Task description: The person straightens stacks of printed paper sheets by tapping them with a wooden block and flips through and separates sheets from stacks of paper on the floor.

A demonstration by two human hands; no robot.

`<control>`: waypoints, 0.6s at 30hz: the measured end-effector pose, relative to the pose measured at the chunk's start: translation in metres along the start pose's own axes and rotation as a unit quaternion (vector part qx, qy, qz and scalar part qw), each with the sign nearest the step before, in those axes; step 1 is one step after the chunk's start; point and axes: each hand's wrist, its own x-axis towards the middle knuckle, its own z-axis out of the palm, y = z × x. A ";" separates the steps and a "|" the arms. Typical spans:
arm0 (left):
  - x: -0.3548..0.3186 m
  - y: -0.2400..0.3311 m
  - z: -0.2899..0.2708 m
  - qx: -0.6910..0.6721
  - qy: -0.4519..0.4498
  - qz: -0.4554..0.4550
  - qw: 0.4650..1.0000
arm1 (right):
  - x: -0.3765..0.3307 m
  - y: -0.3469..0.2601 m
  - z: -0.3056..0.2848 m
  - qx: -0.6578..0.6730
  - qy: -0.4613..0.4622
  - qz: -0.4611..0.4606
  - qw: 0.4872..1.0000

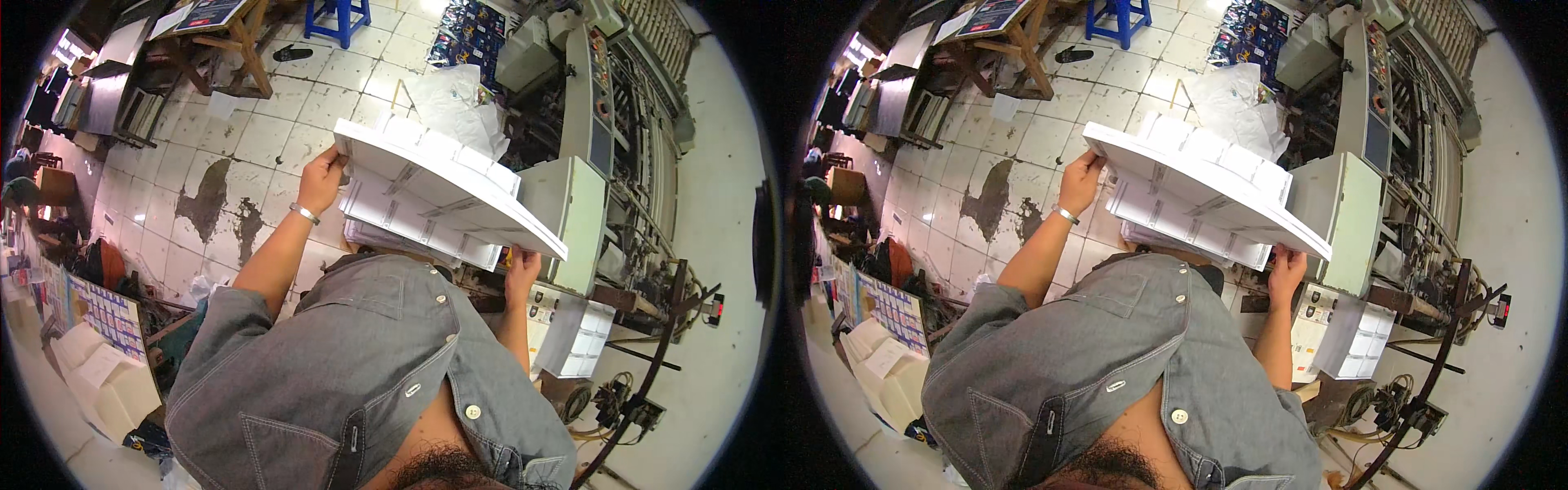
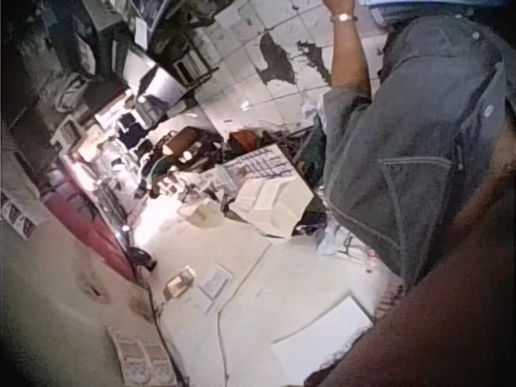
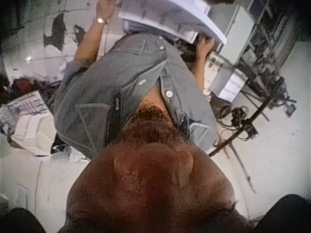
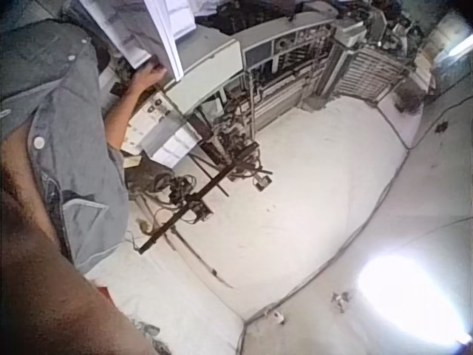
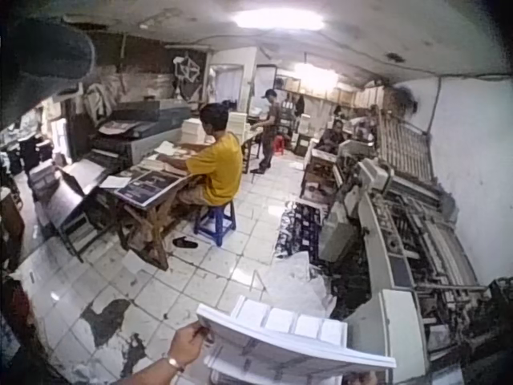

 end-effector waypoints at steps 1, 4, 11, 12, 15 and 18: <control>-0.001 -0.001 -0.001 -0.011 -0.001 0.001 1.000 | -0.001 0.002 0.000 -0.001 0.001 -0.002 1.000; 0.001 -0.008 -0.004 0.008 -0.007 -0.003 1.000 | -0.001 0.017 -0.002 -0.029 0.024 -0.039 0.999; 0.023 -0.020 -0.002 0.045 -0.007 0.046 0.998 | 0.014 0.003 -0.005 -0.094 0.000 -0.034 0.995; 0.027 -0.021 -0.005 0.047 -0.006 0.041 0.998 | 0.015 -0.002 -0.010 -0.111 -0.019 -0.021 0.993; 0.039 -0.007 -0.007 -0.072 -0.056 0.017 0.996 | 0.025 -0.016 -0.015 -0.066 -0.033 -0.007 0.997; 0.056 0.009 -0.006 -0.040 -0.064 -0.012 0.997 | 0.039 -0.025 -0.016 0.014 -0.044 0.023 0.999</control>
